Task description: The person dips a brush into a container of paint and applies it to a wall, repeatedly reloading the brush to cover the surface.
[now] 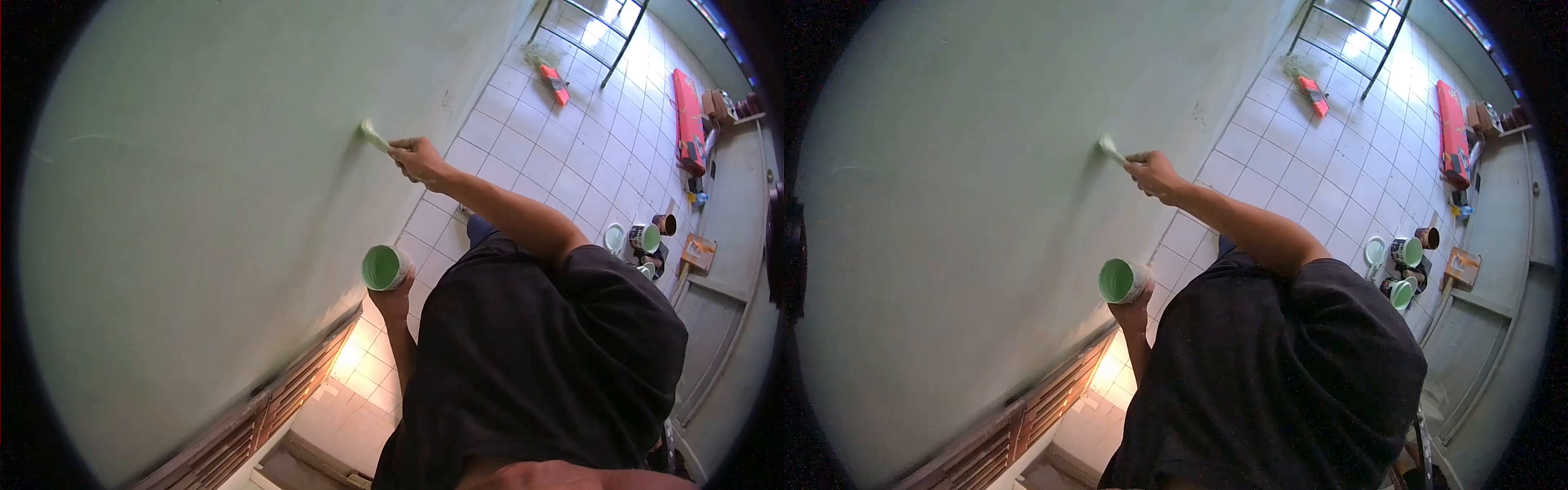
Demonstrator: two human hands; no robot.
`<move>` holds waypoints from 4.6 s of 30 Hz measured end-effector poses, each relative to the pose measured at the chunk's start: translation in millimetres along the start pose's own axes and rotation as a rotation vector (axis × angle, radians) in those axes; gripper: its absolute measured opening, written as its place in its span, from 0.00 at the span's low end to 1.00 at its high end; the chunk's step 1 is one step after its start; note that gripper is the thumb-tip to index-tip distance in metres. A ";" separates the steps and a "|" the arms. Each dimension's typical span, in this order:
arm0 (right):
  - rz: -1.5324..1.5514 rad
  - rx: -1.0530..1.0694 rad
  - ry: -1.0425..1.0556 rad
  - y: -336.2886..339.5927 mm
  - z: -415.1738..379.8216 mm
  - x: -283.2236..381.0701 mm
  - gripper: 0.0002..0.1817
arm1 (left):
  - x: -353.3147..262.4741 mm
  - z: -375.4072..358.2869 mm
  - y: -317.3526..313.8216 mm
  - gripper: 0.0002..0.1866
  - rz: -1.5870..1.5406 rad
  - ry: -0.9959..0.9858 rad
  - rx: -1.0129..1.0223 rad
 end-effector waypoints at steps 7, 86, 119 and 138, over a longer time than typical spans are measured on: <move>0.117 -0.286 0.119 99.2 76.9 39.5 0.21 | 2.7 5.9 -5.3 0.39 -0.020 -0.011 0.022; 0.102 -0.345 0.223 -24.5 42.6 -2.3 0.11 | -1.3 -137.7 100.5 0.35 -0.058 -0.142 -0.204; -0.671 0.366 0.324 -210.2 -137.4 -123.1 0.18 | 4.6 -141.1 116.4 0.39 0.006 -0.066 -0.343; -0.405 -0.350 0.419 -258.8 -114.1 -89.3 0.23 | 2.6 -168.2 154.9 0.36 0.019 -0.043 -0.251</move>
Point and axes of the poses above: each hand's wrist, its own z-axis towards the middle knuckle, its own y-axis out of the back of the hand, x = y × z, the point moved 1 cm from there along z, towards the middle knuckle, and after that the axes turned 15 degrees about -z, right-handed, at the moved point
